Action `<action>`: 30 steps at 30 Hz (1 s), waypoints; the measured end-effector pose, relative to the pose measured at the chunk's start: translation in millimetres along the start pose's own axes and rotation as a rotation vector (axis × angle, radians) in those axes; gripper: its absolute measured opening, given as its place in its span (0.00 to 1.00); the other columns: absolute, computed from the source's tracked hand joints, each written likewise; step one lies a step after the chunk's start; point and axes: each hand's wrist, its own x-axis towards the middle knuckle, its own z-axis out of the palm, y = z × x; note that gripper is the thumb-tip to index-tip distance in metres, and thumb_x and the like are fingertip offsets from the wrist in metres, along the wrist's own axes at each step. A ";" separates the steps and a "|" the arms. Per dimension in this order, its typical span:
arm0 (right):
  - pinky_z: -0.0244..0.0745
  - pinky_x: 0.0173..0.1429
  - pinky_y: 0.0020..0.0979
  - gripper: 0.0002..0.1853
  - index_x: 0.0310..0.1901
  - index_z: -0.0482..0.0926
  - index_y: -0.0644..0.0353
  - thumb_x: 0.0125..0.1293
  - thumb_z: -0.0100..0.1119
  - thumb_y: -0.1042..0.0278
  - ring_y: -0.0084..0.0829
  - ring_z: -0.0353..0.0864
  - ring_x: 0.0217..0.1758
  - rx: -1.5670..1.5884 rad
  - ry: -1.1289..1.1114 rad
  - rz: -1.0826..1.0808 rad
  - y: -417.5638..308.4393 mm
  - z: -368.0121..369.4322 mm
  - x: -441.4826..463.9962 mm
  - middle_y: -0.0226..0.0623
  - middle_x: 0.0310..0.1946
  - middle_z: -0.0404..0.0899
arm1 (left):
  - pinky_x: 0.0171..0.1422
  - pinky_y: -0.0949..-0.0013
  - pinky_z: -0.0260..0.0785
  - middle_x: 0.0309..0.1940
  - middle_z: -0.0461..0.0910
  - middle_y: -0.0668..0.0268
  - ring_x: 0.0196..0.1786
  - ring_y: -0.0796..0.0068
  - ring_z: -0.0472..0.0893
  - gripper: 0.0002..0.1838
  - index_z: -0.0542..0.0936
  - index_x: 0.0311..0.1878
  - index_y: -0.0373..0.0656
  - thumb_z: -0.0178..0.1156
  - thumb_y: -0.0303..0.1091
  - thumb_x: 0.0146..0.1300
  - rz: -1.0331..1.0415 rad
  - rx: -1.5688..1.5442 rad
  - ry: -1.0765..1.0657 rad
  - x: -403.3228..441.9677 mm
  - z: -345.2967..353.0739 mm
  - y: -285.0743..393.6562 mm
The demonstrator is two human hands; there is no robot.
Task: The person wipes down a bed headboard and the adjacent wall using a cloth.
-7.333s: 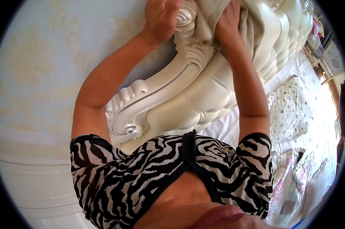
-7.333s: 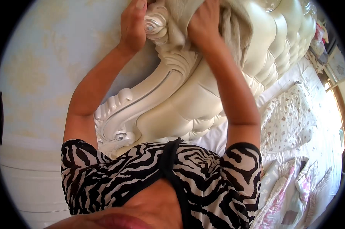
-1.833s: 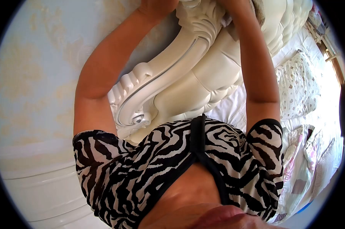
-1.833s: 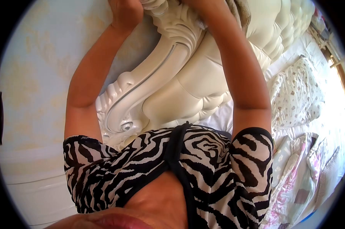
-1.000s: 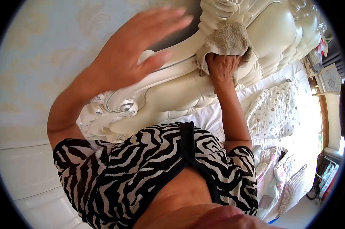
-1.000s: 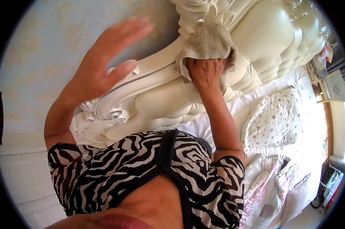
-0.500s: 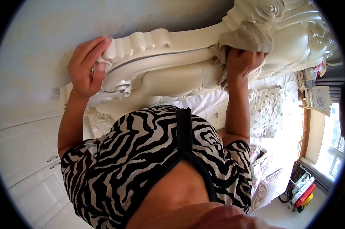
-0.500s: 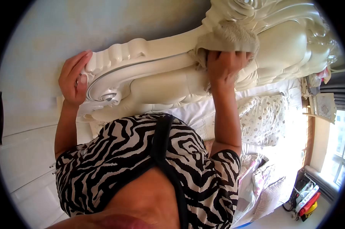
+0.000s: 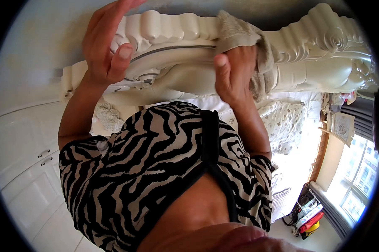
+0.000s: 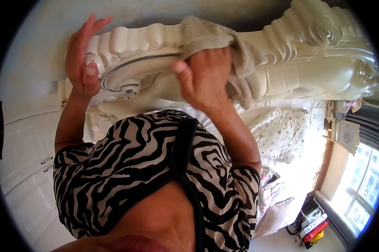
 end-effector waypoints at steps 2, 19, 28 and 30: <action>0.64 0.58 0.54 0.34 0.45 0.82 0.66 0.74 0.45 0.36 0.52 0.75 0.51 -0.059 -0.021 -0.210 -27.3 12.9 10.8 0.51 0.43 0.79 | 0.69 0.58 0.65 0.56 0.83 0.46 0.60 0.56 0.78 0.39 0.68 0.71 0.27 0.39 0.57 0.76 -0.016 -0.047 -0.020 -1.6 -1.8 0.2; 0.69 0.37 0.45 0.26 0.34 0.80 0.64 0.80 0.38 0.53 0.51 0.76 0.31 -0.362 0.195 -0.096 15.3 8.6 23.3 0.47 0.28 0.77 | 0.57 0.56 0.75 0.58 0.80 0.48 0.51 0.49 0.82 0.32 0.66 0.74 0.30 0.56 0.38 0.72 -0.268 -0.025 -0.074 -80.0 -34.0 -3.2; 0.62 0.37 0.45 0.22 0.30 0.75 0.67 0.76 0.40 0.60 0.51 0.71 0.31 -0.236 0.242 0.065 -20.0 33.9 30.0 0.48 0.27 0.73 | 0.54 0.61 0.76 0.53 0.82 0.49 0.46 0.55 0.82 0.37 0.64 0.74 0.28 0.64 0.30 0.64 -0.154 -0.191 -0.051 -80.1 -31.3 -14.3; 0.61 0.37 0.45 0.21 0.30 0.75 0.67 0.77 0.40 0.61 0.51 0.70 0.31 -0.199 0.188 0.090 -31.9 35.7 34.2 0.48 0.27 0.73 | 0.52 0.61 0.77 0.52 0.82 0.47 0.45 0.54 0.83 0.36 0.64 0.73 0.25 0.63 0.28 0.64 -0.125 -0.180 -0.029 -78.5 -31.1 -15.1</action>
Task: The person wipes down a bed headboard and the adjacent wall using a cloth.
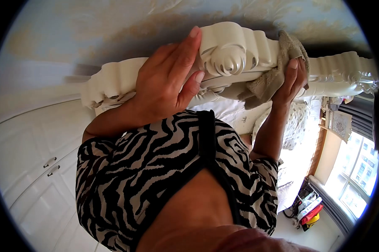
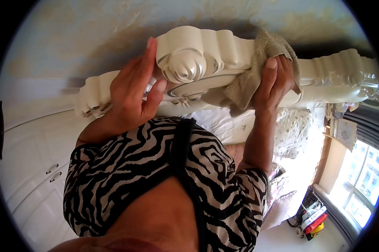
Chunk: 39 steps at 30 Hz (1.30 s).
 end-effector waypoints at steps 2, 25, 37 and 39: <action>0.60 0.36 0.46 0.21 0.29 0.74 0.66 0.77 0.40 0.61 0.50 0.69 0.31 0.037 -0.056 0.010 -10.8 -2.4 4.0 0.48 0.27 0.72 | 0.48 0.61 0.78 0.50 0.82 0.42 0.42 0.52 0.84 0.33 0.64 0.71 0.20 0.60 0.24 0.64 0.036 0.019 0.025 2.2 0.6 0.6; 0.67 0.47 0.49 0.17 0.38 0.77 0.70 0.78 0.46 0.63 0.55 0.71 0.40 0.106 -0.275 -0.441 -17.0 -11.5 9.2 0.52 0.36 0.74 | 0.65 0.67 0.73 0.61 0.81 0.53 0.64 0.63 0.81 0.26 0.70 0.70 0.36 0.45 0.17 0.69 -0.273 -0.009 0.352 -8.8 16.8 16.9; 0.70 0.60 0.44 0.10 0.35 0.81 0.66 0.59 0.56 0.67 0.48 0.77 0.47 -0.238 -0.423 -0.718 -137.4 53.8 24.9 0.48 0.39 0.79 | 0.76 0.53 0.59 0.71 0.67 0.45 0.71 0.48 0.71 0.32 0.62 0.74 0.31 0.52 0.40 0.73 0.134 -0.083 0.524 -15.3 8.1 -11.9; 0.70 0.59 0.44 0.10 0.34 0.81 0.67 0.58 0.56 0.69 0.49 0.75 0.47 -0.116 -0.385 -0.724 -138.2 67.0 17.6 0.49 0.39 0.78 | 0.74 0.54 0.63 0.66 0.74 0.52 0.68 0.52 0.74 0.27 0.68 0.72 0.36 0.51 0.29 0.70 0.090 -0.133 0.576 -12.3 6.0 3.5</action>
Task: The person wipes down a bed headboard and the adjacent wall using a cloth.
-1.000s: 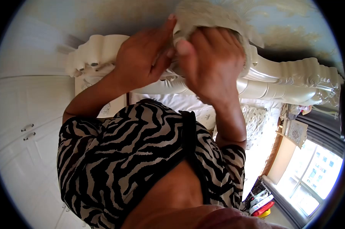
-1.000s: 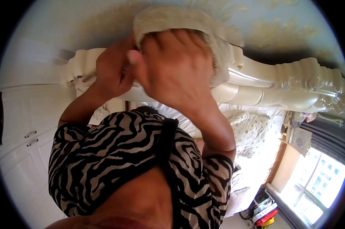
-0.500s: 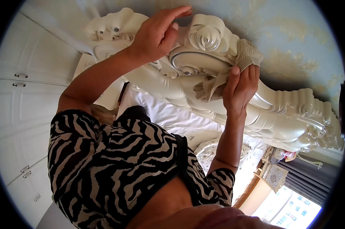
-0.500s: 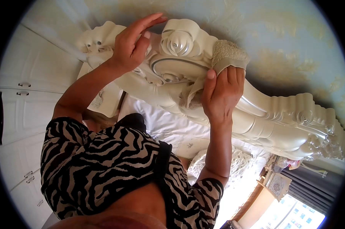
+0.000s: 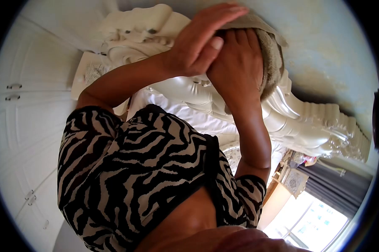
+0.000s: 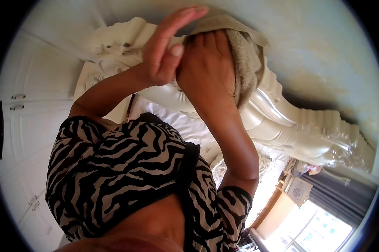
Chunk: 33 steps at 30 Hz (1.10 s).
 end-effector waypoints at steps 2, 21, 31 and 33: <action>0.70 0.59 0.46 0.10 0.36 0.80 0.67 0.59 0.56 0.69 0.51 0.75 0.47 0.167 -0.056 0.011 -6.3 10.0 1.3 0.50 0.40 0.78 | 0.74 0.56 0.63 0.65 0.77 0.52 0.68 0.54 0.74 0.26 0.69 0.70 0.35 0.47 0.25 0.69 0.000 -0.076 0.023 -1.7 -3.2 1.0; 0.74 0.49 0.45 0.15 0.48 0.75 0.77 0.69 0.54 0.69 0.60 0.74 0.43 1.060 -0.416 0.052 -80.6 -11.4 -20.1 0.59 0.43 0.72 | 0.73 0.55 0.65 0.66 0.67 0.58 0.68 0.63 0.71 0.49 0.53 0.73 0.43 0.76 0.42 0.58 -0.967 -0.566 0.005 -119.2 -86.1 78.2; 0.79 0.45 0.42 0.18 0.50 0.77 0.76 0.62 0.64 0.71 0.55 0.81 0.42 0.936 -0.510 -0.063 -83.9 -23.6 -14.8 0.56 0.43 0.79 | 0.54 0.68 0.74 0.46 0.83 0.63 0.48 0.74 0.81 0.17 0.77 0.58 0.37 0.61 0.25 0.66 -1.271 -0.319 0.048 -151.8 -129.1 81.7; 0.83 0.47 0.40 0.17 0.51 0.79 0.77 0.69 0.58 0.69 0.53 0.86 0.45 0.833 -0.198 -0.126 -62.7 -27.7 -19.9 0.57 0.48 0.84 | 0.51 0.69 0.74 0.42 0.85 0.62 0.44 0.72 0.82 0.13 0.79 0.52 0.36 0.61 0.27 0.65 -1.339 -0.332 0.554 -145.1 -155.1 68.9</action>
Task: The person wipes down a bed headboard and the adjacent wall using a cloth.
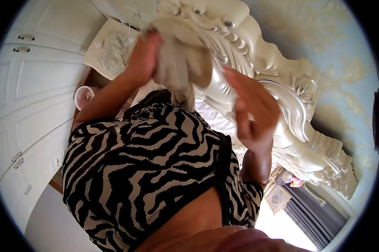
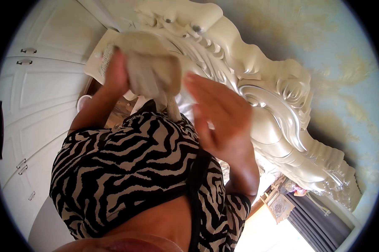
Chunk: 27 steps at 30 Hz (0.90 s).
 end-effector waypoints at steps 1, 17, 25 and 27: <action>0.83 0.53 0.41 0.19 0.53 0.80 0.77 0.74 0.50 0.66 0.50 0.86 0.51 -0.067 0.147 0.030 3.3 -11.0 -10.3 0.56 0.51 0.84 | 0.49 0.69 0.74 0.40 0.86 0.61 0.41 0.70 0.83 0.11 0.81 0.48 0.36 0.61 0.29 0.65 0.082 -0.214 0.213 10.8 -1.2 15.2; 0.72 0.61 0.50 0.31 0.57 0.79 0.67 0.82 0.30 0.48 0.51 0.80 0.56 -0.925 0.671 0.349 105.0 -66.5 -105.3 0.49 0.54 0.81 | 0.66 0.46 0.68 0.49 0.85 0.53 0.56 0.50 0.81 0.18 0.86 0.48 0.41 0.67 0.40 0.55 1.143 1.242 -0.135 92.5 66.7 68.3; 0.72 0.61 0.49 0.28 0.56 0.81 0.64 0.81 0.32 0.51 0.49 0.80 0.55 -0.965 0.733 0.331 109.1 -61.3 -103.1 0.47 0.53 0.82 | 0.56 0.57 0.75 0.47 0.86 0.53 0.46 0.54 0.84 0.19 0.84 0.52 0.39 0.63 0.40 0.62 1.035 1.279 -0.176 73.7 124.3 75.6; 0.73 0.60 0.48 0.28 0.55 0.81 0.64 0.81 0.32 0.51 0.48 0.80 0.55 -0.972 0.736 0.330 109.2 -61.1 -103.4 0.46 0.53 0.82 | 0.56 0.62 0.75 0.44 0.86 0.58 0.47 0.60 0.84 0.20 0.85 0.51 0.39 0.67 0.43 0.61 1.151 1.356 -0.211 58.9 140.4 72.4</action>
